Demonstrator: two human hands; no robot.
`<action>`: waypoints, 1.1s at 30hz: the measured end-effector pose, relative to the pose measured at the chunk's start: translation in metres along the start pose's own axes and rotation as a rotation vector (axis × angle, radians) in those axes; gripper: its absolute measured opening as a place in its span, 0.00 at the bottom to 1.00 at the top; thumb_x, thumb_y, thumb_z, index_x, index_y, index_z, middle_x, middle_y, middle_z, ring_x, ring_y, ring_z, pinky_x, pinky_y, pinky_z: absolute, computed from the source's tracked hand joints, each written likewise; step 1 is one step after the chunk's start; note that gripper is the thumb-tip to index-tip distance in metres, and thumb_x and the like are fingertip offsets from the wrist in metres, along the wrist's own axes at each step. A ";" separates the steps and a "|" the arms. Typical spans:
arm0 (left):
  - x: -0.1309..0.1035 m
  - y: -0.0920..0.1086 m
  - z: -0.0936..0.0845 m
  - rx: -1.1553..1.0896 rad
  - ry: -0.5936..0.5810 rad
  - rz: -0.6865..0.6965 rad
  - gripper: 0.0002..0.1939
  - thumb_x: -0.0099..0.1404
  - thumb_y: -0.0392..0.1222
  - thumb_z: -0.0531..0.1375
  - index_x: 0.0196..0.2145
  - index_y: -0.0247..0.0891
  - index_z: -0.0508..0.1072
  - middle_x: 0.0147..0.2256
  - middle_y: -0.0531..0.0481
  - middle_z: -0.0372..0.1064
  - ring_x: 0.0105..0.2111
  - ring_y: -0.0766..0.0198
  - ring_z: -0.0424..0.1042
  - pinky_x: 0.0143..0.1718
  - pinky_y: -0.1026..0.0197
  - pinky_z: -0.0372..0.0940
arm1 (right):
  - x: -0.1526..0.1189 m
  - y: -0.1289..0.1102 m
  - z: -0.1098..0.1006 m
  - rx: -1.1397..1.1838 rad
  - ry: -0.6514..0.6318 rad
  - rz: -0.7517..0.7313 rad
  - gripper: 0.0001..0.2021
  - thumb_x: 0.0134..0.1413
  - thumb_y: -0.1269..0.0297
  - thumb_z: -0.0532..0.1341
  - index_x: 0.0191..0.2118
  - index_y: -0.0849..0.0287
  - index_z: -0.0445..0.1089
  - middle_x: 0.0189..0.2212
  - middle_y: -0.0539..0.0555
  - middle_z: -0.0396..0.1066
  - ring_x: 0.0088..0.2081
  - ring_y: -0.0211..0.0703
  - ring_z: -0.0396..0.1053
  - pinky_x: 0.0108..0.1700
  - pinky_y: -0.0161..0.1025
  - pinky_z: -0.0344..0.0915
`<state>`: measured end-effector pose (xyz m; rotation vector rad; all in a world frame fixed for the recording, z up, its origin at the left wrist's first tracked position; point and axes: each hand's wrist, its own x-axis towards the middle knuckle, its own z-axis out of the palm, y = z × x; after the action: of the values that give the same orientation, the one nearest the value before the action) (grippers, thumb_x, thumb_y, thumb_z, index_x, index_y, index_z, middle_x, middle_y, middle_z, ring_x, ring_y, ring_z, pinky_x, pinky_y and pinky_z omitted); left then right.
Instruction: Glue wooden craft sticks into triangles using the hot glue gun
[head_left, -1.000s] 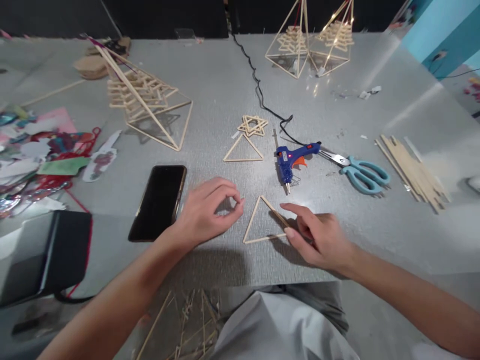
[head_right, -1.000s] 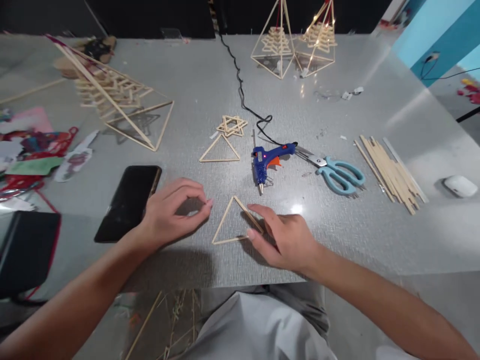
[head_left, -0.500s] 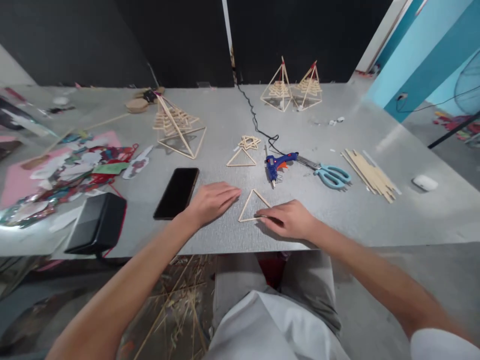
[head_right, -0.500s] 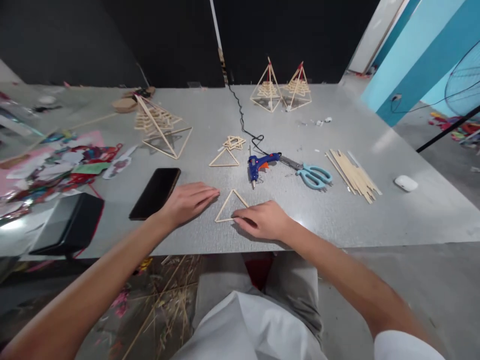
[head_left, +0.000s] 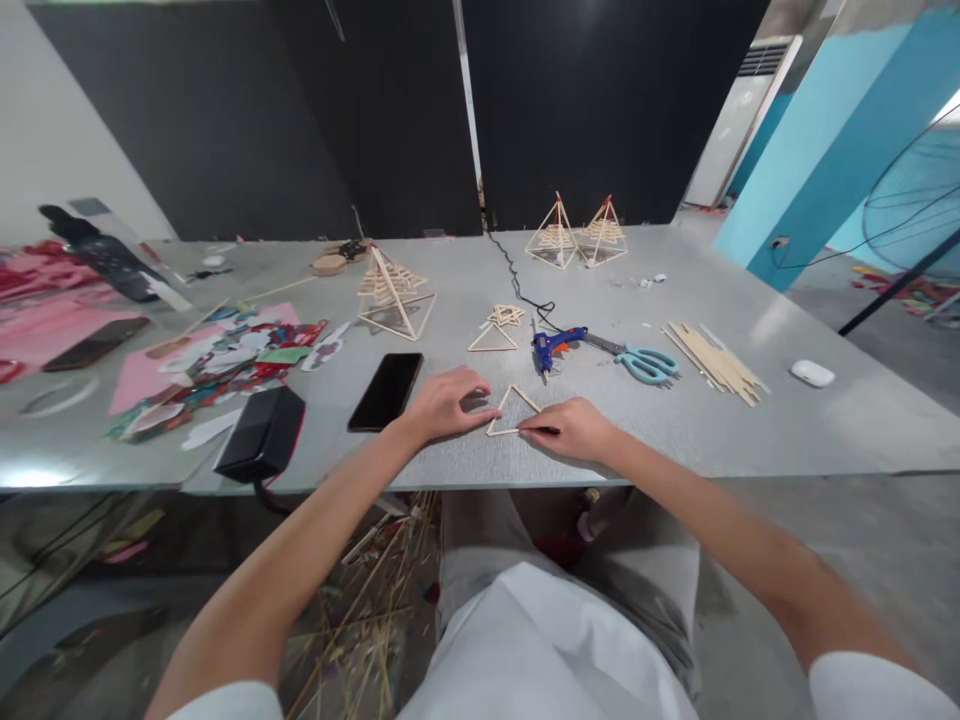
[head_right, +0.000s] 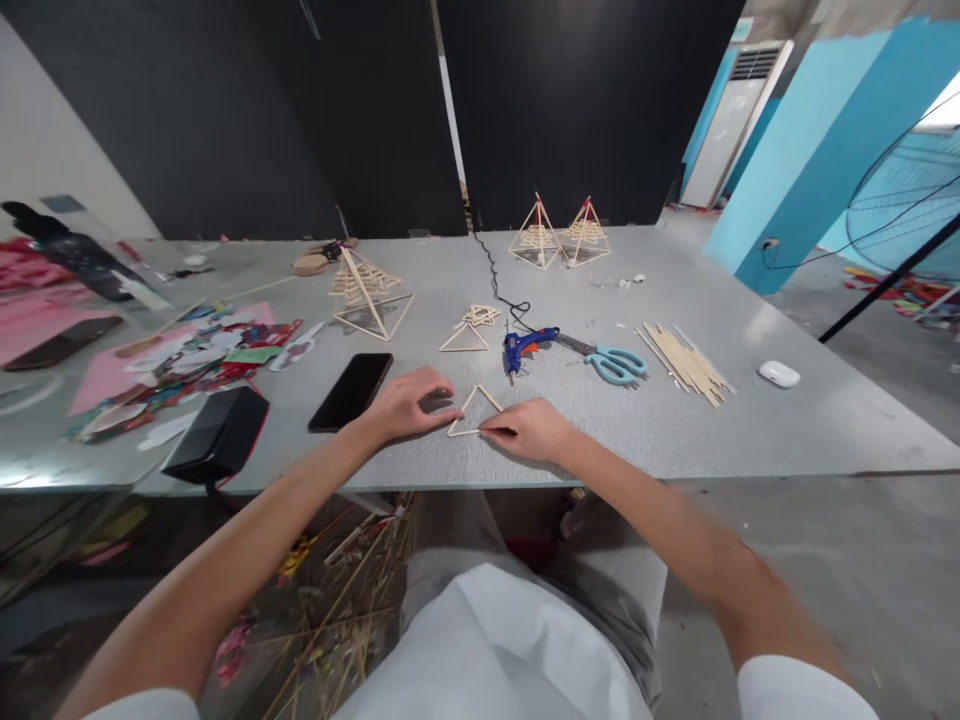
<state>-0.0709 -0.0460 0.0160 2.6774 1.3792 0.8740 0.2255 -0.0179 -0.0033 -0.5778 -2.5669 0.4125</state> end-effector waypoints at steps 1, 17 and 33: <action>0.000 0.000 0.000 -0.002 -0.002 0.003 0.18 0.71 0.58 0.70 0.42 0.39 0.79 0.39 0.44 0.80 0.41 0.53 0.78 0.45 0.54 0.70 | 0.000 0.000 0.000 0.007 0.005 0.002 0.12 0.73 0.59 0.63 0.47 0.51 0.86 0.40 0.54 0.87 0.38 0.43 0.82 0.39 0.36 0.65; -0.001 -0.017 0.010 -0.021 0.146 -0.018 0.16 0.81 0.50 0.60 0.42 0.41 0.85 0.34 0.47 0.83 0.35 0.60 0.79 0.42 0.59 0.70 | -0.001 0.014 -0.013 0.057 0.422 0.355 0.32 0.82 0.45 0.41 0.47 0.59 0.78 0.18 0.44 0.56 0.19 0.38 0.55 0.24 0.36 0.54; -0.019 -0.042 0.024 -0.118 0.136 -0.339 0.18 0.78 0.50 0.65 0.60 0.38 0.76 0.58 0.41 0.75 0.52 0.52 0.79 0.53 0.46 0.78 | 0.059 0.104 -0.077 -0.492 -0.064 0.345 0.21 0.71 0.56 0.68 0.63 0.58 0.72 0.64 0.61 0.72 0.63 0.59 0.71 0.65 0.63 0.70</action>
<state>-0.1000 -0.0288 -0.0237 2.2411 1.6836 1.0730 0.2511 0.1136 0.0438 -1.2066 -2.6361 -0.1060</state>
